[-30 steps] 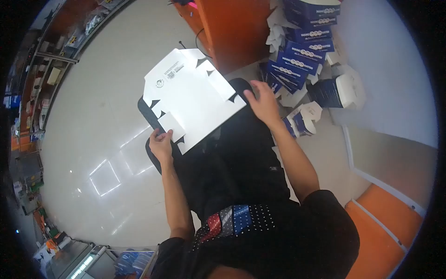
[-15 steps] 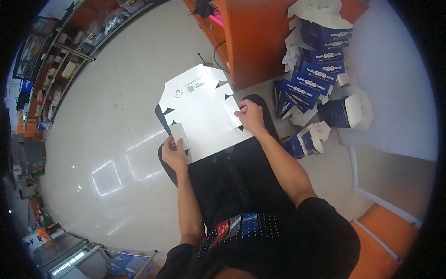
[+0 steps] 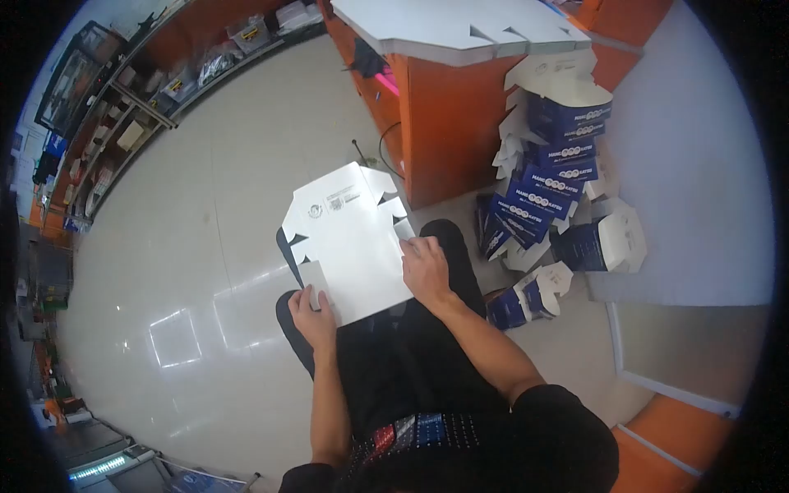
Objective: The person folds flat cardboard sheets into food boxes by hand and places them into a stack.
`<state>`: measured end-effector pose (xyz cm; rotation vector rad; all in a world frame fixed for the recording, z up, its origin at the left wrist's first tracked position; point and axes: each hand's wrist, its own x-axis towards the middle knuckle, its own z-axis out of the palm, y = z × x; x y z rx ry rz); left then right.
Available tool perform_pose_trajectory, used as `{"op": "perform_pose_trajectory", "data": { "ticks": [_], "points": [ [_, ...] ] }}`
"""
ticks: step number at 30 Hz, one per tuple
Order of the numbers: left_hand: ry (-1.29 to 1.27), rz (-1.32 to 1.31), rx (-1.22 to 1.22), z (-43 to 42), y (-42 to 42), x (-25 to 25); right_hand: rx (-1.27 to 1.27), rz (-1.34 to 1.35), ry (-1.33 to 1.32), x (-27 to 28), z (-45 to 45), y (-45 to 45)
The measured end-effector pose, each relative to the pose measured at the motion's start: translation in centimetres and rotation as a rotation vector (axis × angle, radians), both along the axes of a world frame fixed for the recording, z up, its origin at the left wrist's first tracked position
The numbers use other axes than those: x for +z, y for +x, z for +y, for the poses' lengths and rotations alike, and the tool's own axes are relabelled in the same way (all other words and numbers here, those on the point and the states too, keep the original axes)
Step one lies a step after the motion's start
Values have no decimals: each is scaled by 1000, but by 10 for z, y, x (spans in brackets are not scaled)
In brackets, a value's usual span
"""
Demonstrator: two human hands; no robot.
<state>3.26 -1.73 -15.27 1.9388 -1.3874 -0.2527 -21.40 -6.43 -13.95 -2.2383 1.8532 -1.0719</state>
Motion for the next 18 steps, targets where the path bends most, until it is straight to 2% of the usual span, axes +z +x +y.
{"op": "perform_pose_trajectory", "data": {
  "ticks": [2,3,4,6,9,13,14,17,18],
  "points": [
    [34,48,-2,-3,2,5,-33,-327,249,-3,5,9],
    [11,-37,16,-2,1,5,-52,-490,370,-4,4,13],
    [-9,-126,32,2,0,5,-90,-608,293,-5,5,12],
    [-14,-260,64,5,-2,9,-134,-1003,469,-6,0,2],
    [8,-35,38,2,4,14,-90,-1521,699,50,-2,-7],
    [171,436,63,-3,-2,38,80,-1633,776,59,1,-27],
    [177,486,75,-5,-3,37,171,-1618,820,50,0,-40],
    [254,452,-40,-7,0,35,140,-1842,827,42,-1,-44],
    [233,484,-8,-8,-3,40,111,-1906,839,44,0,-38]
  ]
}}
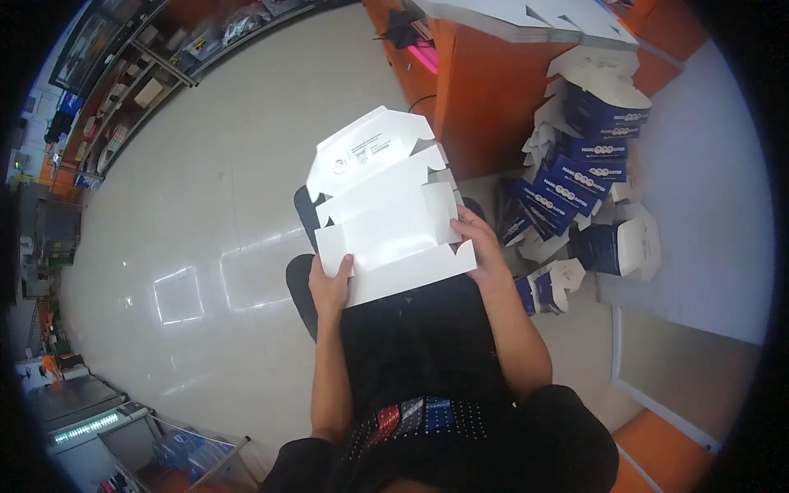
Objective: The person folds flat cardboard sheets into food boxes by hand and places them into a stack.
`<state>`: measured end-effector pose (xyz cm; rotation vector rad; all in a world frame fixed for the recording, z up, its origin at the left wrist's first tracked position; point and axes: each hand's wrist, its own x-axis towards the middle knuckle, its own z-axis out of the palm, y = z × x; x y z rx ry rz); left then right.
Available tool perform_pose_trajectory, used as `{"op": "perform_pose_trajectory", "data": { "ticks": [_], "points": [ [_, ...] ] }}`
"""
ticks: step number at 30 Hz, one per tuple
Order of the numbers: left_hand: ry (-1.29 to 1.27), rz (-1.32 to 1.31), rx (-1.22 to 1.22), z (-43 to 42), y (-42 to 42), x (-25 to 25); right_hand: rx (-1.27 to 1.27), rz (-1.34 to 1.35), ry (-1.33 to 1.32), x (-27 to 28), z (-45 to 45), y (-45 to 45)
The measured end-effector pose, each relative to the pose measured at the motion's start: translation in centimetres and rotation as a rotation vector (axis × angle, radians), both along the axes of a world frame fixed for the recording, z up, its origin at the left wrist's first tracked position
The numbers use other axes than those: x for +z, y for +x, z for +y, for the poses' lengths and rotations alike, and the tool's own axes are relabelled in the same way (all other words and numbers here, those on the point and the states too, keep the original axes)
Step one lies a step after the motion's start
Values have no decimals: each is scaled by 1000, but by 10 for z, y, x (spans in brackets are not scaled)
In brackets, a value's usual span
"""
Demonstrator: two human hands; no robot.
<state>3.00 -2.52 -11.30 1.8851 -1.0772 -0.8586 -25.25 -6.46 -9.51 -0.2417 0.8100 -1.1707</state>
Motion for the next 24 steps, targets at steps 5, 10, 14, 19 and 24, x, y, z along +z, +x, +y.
{"op": "perform_pose_trajectory", "data": {
  "ticks": [5,10,14,19,24],
  "points": [
    [-66,-168,33,7,12,1,53,124,-33,-1,8,13],
    [-173,-95,22,12,8,19,134,724,-200,-1,11,30],
    [-173,-438,-247,13,-8,-28,305,1315,-425,-28,1,37],
    [-59,-567,-449,21,-31,-40,530,1612,-595,-51,16,59],
    [58,-713,-510,20,-35,-51,798,1910,-639,-54,31,78]
  ]
}}
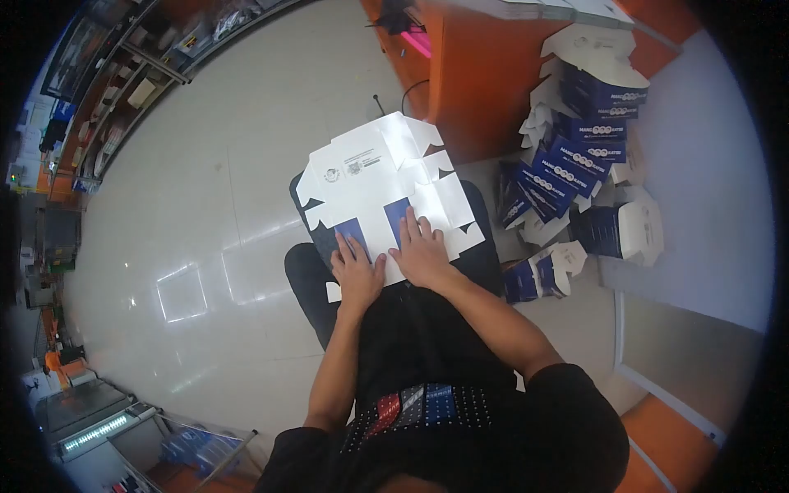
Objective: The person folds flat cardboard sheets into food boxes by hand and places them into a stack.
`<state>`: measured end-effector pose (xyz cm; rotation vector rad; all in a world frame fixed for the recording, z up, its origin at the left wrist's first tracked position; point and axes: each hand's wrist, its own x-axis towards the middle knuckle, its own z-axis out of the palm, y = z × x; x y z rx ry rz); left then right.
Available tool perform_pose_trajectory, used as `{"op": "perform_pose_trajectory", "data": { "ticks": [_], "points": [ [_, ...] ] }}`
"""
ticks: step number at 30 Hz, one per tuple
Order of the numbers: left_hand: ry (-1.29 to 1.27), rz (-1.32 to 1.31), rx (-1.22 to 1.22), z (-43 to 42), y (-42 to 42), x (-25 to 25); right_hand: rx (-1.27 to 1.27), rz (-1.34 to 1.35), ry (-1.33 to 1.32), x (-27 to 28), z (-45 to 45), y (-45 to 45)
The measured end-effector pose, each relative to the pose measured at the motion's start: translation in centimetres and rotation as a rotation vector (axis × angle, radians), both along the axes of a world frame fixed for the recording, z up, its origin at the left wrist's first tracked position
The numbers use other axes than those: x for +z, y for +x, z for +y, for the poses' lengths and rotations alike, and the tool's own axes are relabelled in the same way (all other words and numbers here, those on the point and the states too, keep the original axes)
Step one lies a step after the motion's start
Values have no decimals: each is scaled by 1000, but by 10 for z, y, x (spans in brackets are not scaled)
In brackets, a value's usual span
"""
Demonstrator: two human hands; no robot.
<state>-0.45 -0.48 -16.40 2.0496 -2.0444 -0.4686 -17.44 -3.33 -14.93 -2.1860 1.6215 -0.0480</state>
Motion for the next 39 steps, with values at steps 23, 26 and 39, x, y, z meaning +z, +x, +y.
{"op": "perform_pose_trajectory", "data": {
  "ticks": [23,26,39],
  "points": [
    [-54,-60,34,-1,-5,-5,-35,-40,-62,-1,-9,-5],
    [-45,-74,23,-2,-2,-5,-79,-13,-157,-9,-30,6],
    [-227,-86,-16,-9,-20,5,90,-31,-137,36,47,-47]
  ]
}}
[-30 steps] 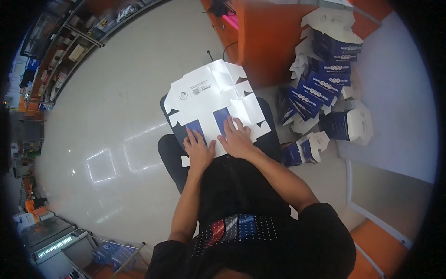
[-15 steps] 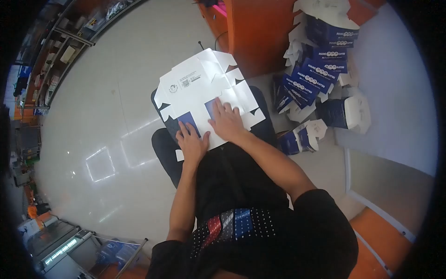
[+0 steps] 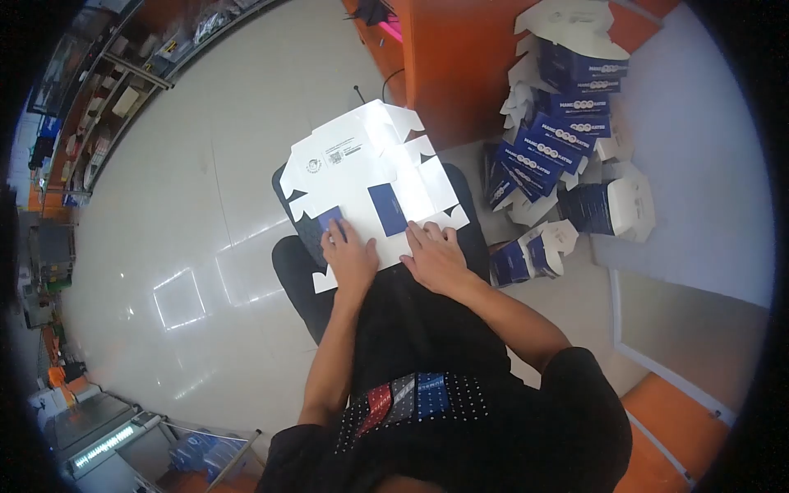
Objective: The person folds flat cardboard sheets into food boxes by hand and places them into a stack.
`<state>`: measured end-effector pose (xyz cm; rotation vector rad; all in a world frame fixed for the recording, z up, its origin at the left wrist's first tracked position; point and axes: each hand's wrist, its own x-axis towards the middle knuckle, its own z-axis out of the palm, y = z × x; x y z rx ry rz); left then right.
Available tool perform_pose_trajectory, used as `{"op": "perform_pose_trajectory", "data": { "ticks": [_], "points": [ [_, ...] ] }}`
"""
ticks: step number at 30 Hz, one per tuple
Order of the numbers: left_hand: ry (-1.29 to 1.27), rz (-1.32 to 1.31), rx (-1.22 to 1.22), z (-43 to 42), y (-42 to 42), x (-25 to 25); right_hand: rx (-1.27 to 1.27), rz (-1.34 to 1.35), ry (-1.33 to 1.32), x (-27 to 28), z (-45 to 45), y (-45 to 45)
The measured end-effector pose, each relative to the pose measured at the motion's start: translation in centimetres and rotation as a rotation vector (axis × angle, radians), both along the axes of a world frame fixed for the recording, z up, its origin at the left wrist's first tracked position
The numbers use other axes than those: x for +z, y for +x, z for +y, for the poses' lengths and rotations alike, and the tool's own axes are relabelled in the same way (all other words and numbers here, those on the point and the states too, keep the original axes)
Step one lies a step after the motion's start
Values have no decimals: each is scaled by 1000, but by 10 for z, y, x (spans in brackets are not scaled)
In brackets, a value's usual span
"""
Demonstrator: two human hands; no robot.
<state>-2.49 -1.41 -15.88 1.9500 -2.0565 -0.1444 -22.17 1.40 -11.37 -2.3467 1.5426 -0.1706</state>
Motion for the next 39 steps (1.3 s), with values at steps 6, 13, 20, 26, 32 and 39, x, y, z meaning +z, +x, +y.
{"op": "perform_pose_trajectory", "data": {
  "ticks": [6,13,20,26,32,39],
  "points": [
    [313,896,194,-45,-47,22,-131,-156,-2,5,1,1],
    [351,1304,316,-49,-33,91,-466,-748,-76,34,-6,-1],
    [-72,1695,263,-8,-1,200,-173,-1432,-146,103,5,29],
    [-171,1982,55,13,13,238,395,-791,-767,175,-34,22],
    [-5,2229,-53,14,29,237,492,-551,-780,198,-42,19],
    [-97,2153,16,23,-3,230,408,-558,-754,190,-45,27]
  ]
}}
